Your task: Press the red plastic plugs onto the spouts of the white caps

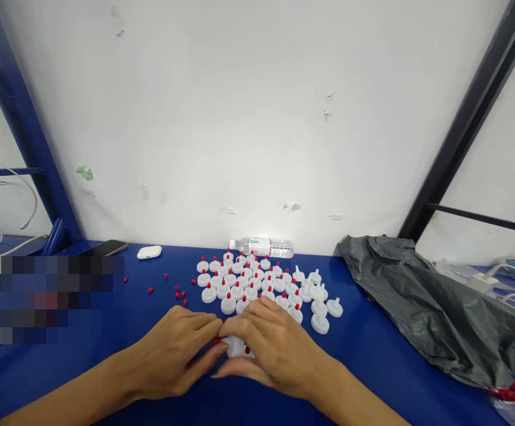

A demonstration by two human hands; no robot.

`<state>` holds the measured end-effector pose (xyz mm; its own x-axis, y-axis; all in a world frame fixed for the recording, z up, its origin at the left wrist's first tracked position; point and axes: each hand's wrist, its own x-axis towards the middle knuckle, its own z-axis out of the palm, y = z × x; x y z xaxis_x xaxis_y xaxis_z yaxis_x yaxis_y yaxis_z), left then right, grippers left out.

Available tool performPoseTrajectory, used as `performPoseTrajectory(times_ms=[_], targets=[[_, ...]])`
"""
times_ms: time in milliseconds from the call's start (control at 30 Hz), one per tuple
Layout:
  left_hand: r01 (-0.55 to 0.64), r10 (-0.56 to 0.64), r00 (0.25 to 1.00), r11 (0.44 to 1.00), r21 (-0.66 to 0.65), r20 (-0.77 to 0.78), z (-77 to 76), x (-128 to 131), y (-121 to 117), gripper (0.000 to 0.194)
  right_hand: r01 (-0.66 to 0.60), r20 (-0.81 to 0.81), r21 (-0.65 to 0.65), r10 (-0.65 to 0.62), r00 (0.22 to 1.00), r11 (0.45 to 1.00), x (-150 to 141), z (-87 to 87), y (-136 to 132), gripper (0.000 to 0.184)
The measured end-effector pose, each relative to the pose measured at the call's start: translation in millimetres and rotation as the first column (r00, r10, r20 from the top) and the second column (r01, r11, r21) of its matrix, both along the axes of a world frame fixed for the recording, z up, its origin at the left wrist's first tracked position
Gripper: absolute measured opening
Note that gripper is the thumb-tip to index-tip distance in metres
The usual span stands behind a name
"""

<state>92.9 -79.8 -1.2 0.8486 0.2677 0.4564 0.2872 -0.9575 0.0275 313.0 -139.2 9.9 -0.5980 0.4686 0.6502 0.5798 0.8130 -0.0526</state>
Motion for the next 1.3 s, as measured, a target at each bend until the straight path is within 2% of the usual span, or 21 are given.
performPoseTrajectory(times_ms=[67, 133, 200, 267, 333, 367, 433, 500, 533, 567, 600, 633, 667, 700, 767, 800, 833, 900, 1000, 1133, 1300], targets=[[0.044, -0.045, 0.999, 0.998, -0.032, -0.013, 0.9, 0, -2, 0.023, 0.010, -0.016, 0.004, -0.010, 1.000, 1.000, 0, 1.0, 1, 0.030], [0.061, -0.058, 0.998, 0.984, -0.168, 0.020, 4.0, 1, -3, 0.029, 0.038, -0.032, 0.011, -0.037, 0.999, 0.999, 2, 3.0, 2, 0.027], [0.058, -0.027, 0.996, 0.929, -0.366, 0.089, 7.9, 4, -5, 0.035, 0.064, -0.044, 0.079, -0.061, 0.997, 0.995, 3, 5.8, 3, 0.025], [0.069, 0.020, 0.988, 0.833, -0.549, 0.154, 9.9, 10, -6, 0.040, 0.100, -0.033, 0.164, -0.096, 0.995, 0.981, 3, 8.9, 4, 0.025], [0.111, 0.049, 0.978, 0.699, -0.707, 0.202, 8.6, 15, -8, 0.042, 0.136, -0.002, 0.239, -0.139, 0.990, 0.962, 1, 11.3, 5, 0.025], [0.142, 0.062, 0.972, 0.612, -0.778, 0.226, 6.9, 18, -7, 0.043, 0.149, 0.017, 0.270, -0.159, 0.987, 0.951, 1, 12.3, 5, 0.025], [0.207, 0.131, 0.952, 0.392, -0.896, 0.277, 3.9, 19, -4, 0.042, 0.172, 0.065, 0.343, -0.206, 0.976, 0.923, 8, 14.3, 7, 0.026], [0.275, 0.263, 0.910, 0.195, -0.942, 0.320, 4.6, 13, 5, 0.041, 0.237, 0.082, 0.417, -0.296, 0.952, 0.877, 24, 17.9, 9, 0.028], [0.307, 0.337, 0.878, 0.148, -0.940, 0.339, 7.0, 8, 12, 0.040, 0.298, 0.063, 0.443, -0.361, 0.930, 0.846, 37, 20.6, 11, 0.028], [0.322, 0.372, 0.856, 0.162, -0.933, 0.360, 10.3, 2, 20, 0.040, 0.383, 0.010, 0.441, -0.431, 0.902, 0.812, 51, 24.0, 13, 0.026], [0.307, 0.386, 0.843, 0.224, -0.925, 0.374, 14.1, -4, 28, 0.040, 0.463, -0.037, 0.401, -0.491, 0.871, 0.791, 65, 27.7, 15, 0.019], [0.264, 0.389, 0.843, 0.303, -0.916, 0.372, 17.6, -10, 36, 0.040, 0.544, -0.097, 0.316, -0.544, 0.834, 0.777, 79, 31.5, 16, 0.012], [0.185, 0.373, 0.863, 0.393, -0.901, 0.341, 20.3, -15, 43, 0.040, 0.626, -0.139, 0.199, -0.610, 0.780, 0.755, 92, 35.1, 18, 0.013], [0.089, 0.355, 0.884, 0.513, -0.854, 0.305, 21.7, -19, 47, 0.040, 0.669, -0.131, 0.080, -0.657, 0.742, 0.739, 103, 38.0, 19, 0.016], [-0.129, 0.304, 0.938, 0.751, -0.647, 0.165, 20.4, -21, 50, 0.036, 0.692, -0.054, -0.095, -0.698, 0.714, 0.716, 117, 41.1, 20, 0.021], [-0.211, 0.280, 0.958, 0.837, -0.505, 0.065, 18.1, -20, 49, 0.032, 0.688, 0.005, -0.141, -0.694, 0.720, 0.712, 121, 41.4, 21, 0.023], [-0.260, 0.262, 0.964, 0.893, -0.368, -0.045, 15.4, -19, 46, 0.027, 0.683, 0.064, -0.165, -0.683, 0.727, 0.712, 123, 41.0, 21, 0.025], [-0.284, 0.239, 0.942, 0.941, -0.183, -0.236, 10.5, -16, 38, 0.018, 0.682, 0.176, -0.208, -0.659, 0.731, 0.701, 124, 39.8, 20, 0.028], [-0.289, 0.242, 0.896, 0.954, -0.076, -0.374, 9.2, -14, 30, 0.014, 0.686, 0.298, -0.314, -0.618, 0.728, 0.656, 120, 40.3, 17, 0.030], [-0.345, 0.318, 0.849, 0.938, 0.011, -0.422, 14.4, -19, 35, 0.018, 0.684, 0.371, -0.422, -0.575, 0.729, 0.595, 112, 43.4, 13, 0.029], [-0.387, 0.366, 0.821, 0.921, 0.044, -0.437, 13.2, -23, 45, 0.018, 0.668, 0.408, -0.488, -0.530, 0.743, 0.561, 107, 42.5, 14, 0.026]])
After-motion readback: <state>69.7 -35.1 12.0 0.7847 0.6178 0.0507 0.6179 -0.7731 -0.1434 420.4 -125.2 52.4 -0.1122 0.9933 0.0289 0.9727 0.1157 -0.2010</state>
